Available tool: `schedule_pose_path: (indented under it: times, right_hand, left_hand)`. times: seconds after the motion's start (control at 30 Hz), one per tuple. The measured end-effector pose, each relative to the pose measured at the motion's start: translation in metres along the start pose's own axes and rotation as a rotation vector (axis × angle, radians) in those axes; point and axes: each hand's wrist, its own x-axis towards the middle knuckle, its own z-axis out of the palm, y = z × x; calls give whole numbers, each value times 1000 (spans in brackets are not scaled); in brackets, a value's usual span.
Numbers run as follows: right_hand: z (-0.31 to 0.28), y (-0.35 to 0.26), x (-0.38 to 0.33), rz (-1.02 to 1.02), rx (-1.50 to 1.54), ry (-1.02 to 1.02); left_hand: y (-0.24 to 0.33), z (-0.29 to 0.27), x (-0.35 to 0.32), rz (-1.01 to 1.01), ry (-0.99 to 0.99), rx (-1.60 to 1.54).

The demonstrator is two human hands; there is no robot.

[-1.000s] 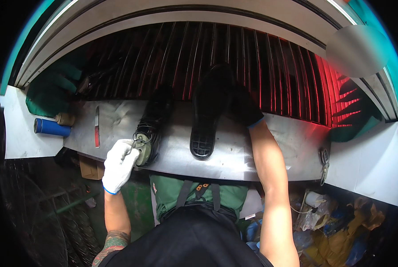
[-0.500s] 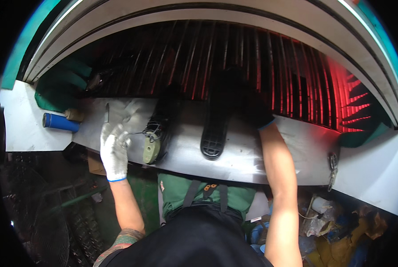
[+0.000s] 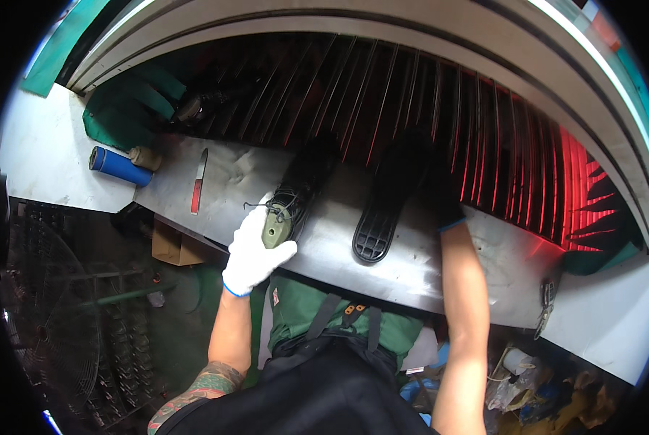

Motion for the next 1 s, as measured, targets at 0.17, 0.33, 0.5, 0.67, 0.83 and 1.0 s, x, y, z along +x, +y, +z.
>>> schedule_pose_path:
  times: [0.17,0.33,0.5,0.67,0.83,1.0]
  right_hand:
    - [27,4,-6,-141,-199,77]
    - [67,10,-30,-151,-265,98]
    - [139,-7,-46,164,914,239]
    - [164,-57,-48,69,253,160]
    - [151,-77,-57,151,286,117]
    - [132,-81,-69,198,399,104]
  left_hand:
    - [-23,4,22,-180,-83,-1159]
    - [-15,20,-36,-169,-371,-2007]
    - [-32,39,-76,-192,-733,-2198]
    - [-14,18,-86,-315,-537,-1950]
    - [-21,8,-98,-374,-275,-1479]
    - [10,10,-102,7,-19,-874]
